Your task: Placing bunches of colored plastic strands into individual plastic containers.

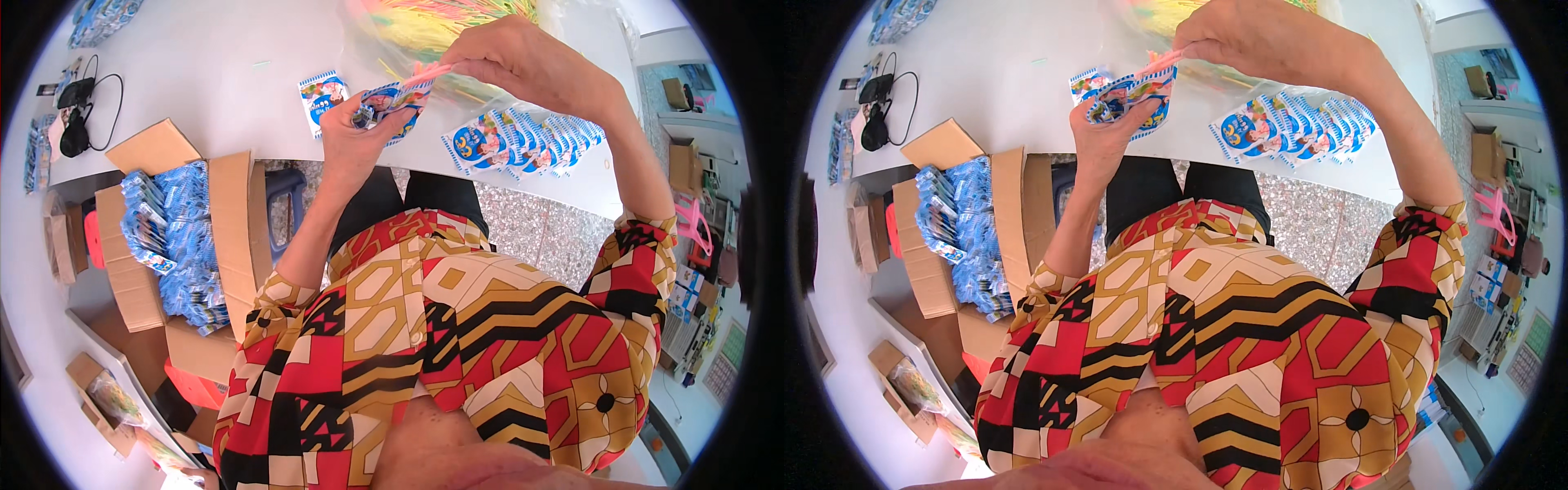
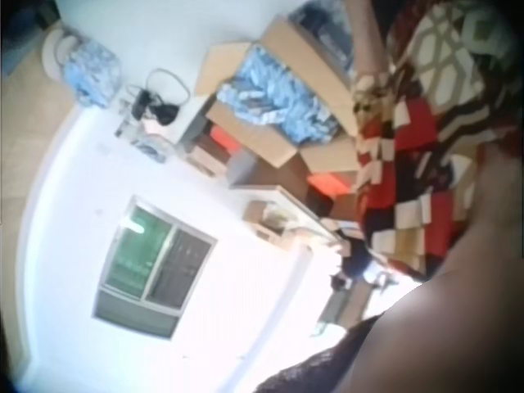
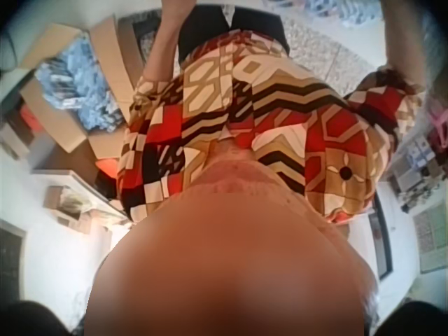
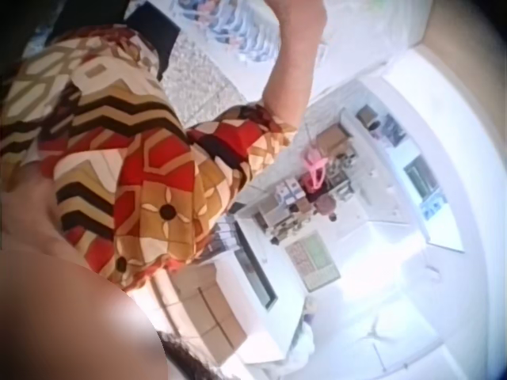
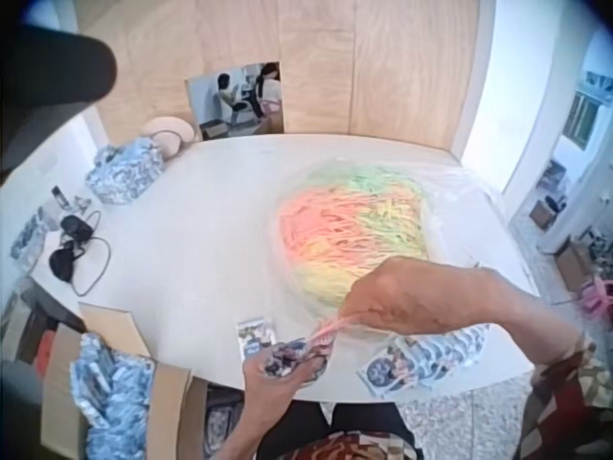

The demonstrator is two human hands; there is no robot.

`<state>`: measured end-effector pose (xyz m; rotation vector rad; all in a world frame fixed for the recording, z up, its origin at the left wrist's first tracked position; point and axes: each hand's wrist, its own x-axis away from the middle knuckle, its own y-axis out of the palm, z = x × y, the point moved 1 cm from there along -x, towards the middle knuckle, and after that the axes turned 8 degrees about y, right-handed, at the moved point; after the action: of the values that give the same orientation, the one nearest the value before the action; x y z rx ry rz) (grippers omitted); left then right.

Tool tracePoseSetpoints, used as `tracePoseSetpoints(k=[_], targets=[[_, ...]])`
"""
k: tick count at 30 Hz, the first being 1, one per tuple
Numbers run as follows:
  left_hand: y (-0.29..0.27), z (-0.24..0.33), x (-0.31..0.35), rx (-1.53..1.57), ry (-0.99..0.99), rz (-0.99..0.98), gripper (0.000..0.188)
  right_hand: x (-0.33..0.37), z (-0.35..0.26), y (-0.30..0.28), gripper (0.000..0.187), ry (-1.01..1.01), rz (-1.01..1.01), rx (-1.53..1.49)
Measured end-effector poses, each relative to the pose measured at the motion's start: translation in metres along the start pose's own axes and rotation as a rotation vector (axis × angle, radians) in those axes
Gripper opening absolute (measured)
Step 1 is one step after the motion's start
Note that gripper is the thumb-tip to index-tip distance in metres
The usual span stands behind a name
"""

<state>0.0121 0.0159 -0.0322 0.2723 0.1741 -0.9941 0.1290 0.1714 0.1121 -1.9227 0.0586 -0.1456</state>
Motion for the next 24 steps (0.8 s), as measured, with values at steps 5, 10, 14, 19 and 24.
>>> tracePoseSetpoints(k=[5, 10, 14, 19, 24], targets=[[-0.003, 0.0, 0.001, -0.022, 0.009, 0.007, 0.017, -0.002, -0.003, -0.008, 0.02, 0.123, -0.123, -0.098], [-0.001, -0.001, 0.0, -0.038, 0.036, 0.013, 0.016, -0.001, -0.012, -0.012, 0.019, 0.065, -0.108, 0.186], [-0.003, -0.002, 0.0, -0.181, 0.031, -0.029, 0.015, -0.014, -0.032, -0.018, 0.022, 0.118, -0.231, 0.313], [0.0, 0.0, 0.0, -0.094, 0.005, -0.02, 0.017, -0.014, -0.035, -0.015, 0.019, 0.024, -0.097, 0.227], [-0.005, 0.001, 0.0, 0.169, -0.088, 0.051, 0.021, -0.011, -0.01, 0.006, 0.023, 0.312, 0.26, -0.445]])
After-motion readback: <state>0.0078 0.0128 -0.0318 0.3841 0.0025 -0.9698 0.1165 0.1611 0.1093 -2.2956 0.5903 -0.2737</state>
